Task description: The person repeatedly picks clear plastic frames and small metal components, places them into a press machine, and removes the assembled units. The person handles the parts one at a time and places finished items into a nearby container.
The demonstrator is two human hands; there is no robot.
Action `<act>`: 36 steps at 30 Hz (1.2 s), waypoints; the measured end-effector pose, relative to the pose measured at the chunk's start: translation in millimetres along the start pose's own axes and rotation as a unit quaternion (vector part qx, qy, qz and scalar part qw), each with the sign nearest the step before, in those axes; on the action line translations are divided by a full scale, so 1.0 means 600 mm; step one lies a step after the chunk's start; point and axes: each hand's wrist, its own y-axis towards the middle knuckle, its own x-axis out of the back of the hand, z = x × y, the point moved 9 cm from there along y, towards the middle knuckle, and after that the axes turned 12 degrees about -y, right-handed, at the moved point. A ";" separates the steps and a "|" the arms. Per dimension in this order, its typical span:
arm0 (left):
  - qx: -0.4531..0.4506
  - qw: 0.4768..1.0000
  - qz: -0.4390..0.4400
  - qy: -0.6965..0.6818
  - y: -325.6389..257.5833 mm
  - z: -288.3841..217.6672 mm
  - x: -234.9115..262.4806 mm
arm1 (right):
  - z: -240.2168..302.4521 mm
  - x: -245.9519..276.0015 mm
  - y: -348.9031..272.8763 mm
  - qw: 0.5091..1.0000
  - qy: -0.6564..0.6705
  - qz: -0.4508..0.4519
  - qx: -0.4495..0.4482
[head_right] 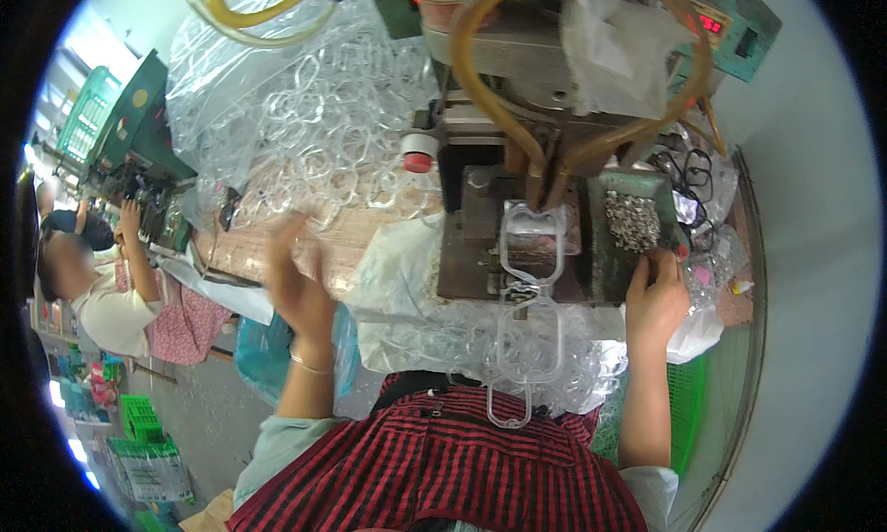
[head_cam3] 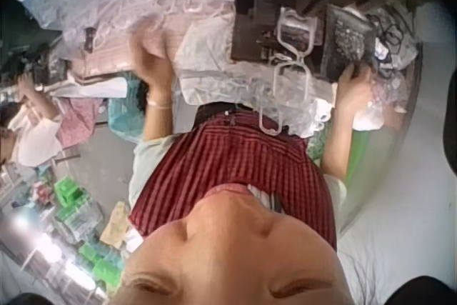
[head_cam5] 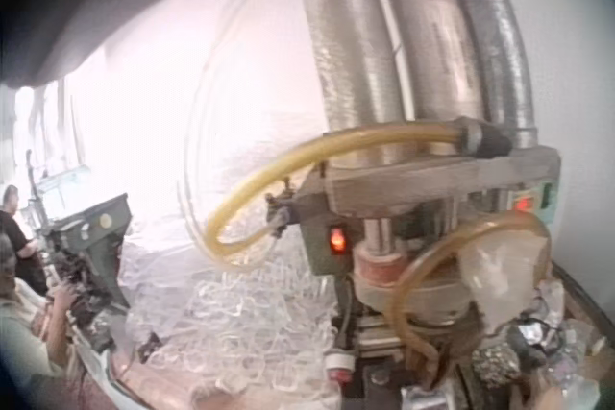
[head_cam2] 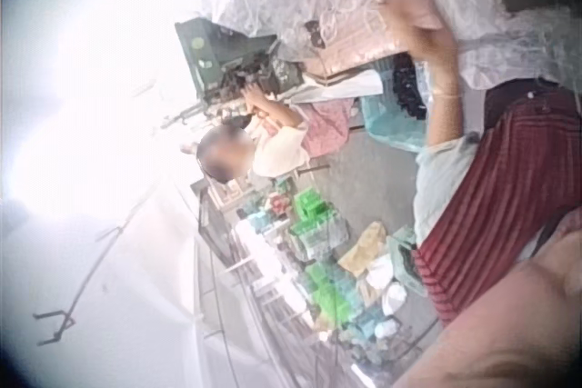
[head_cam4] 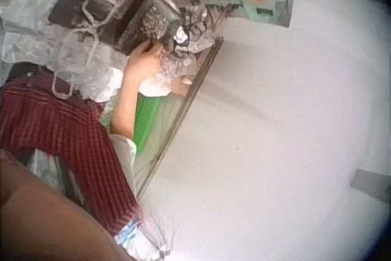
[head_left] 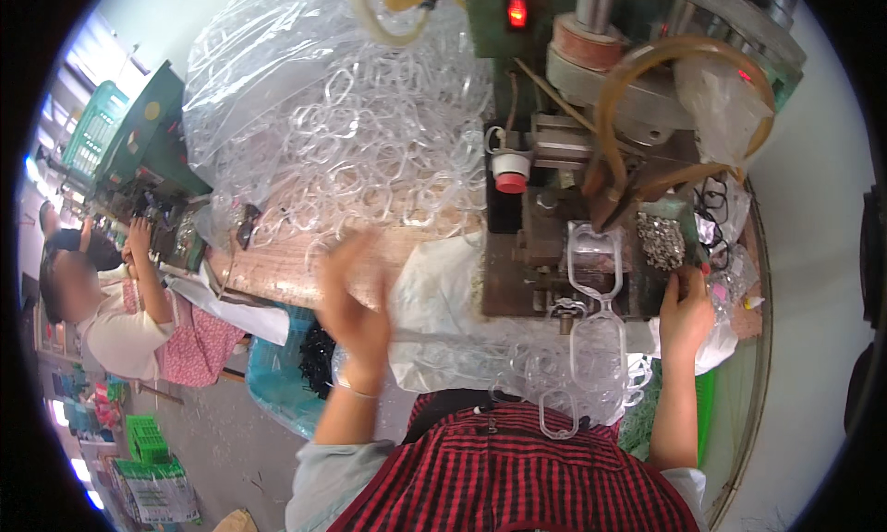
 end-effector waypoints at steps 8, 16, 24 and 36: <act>-0.245 0.864 0.363 0.249 0.095 0.259 -0.135 | 0.007 0.020 0.052 0.995 0.093 -0.035 0.025; -0.115 0.939 0.274 0.175 0.225 0.327 -0.212 | 0.004 0.002 0.010 0.999 -0.023 0.023 0.041; 0.039 0.981 0.187 0.020 0.201 0.303 -0.138 | 0.002 -0.019 0.009 0.999 -0.001 -0.019 0.030; 0.037 0.840 0.179 -0.511 0.049 -0.163 -0.147 | 0.063 0.036 0.076 0.974 0.222 -0.037 -0.015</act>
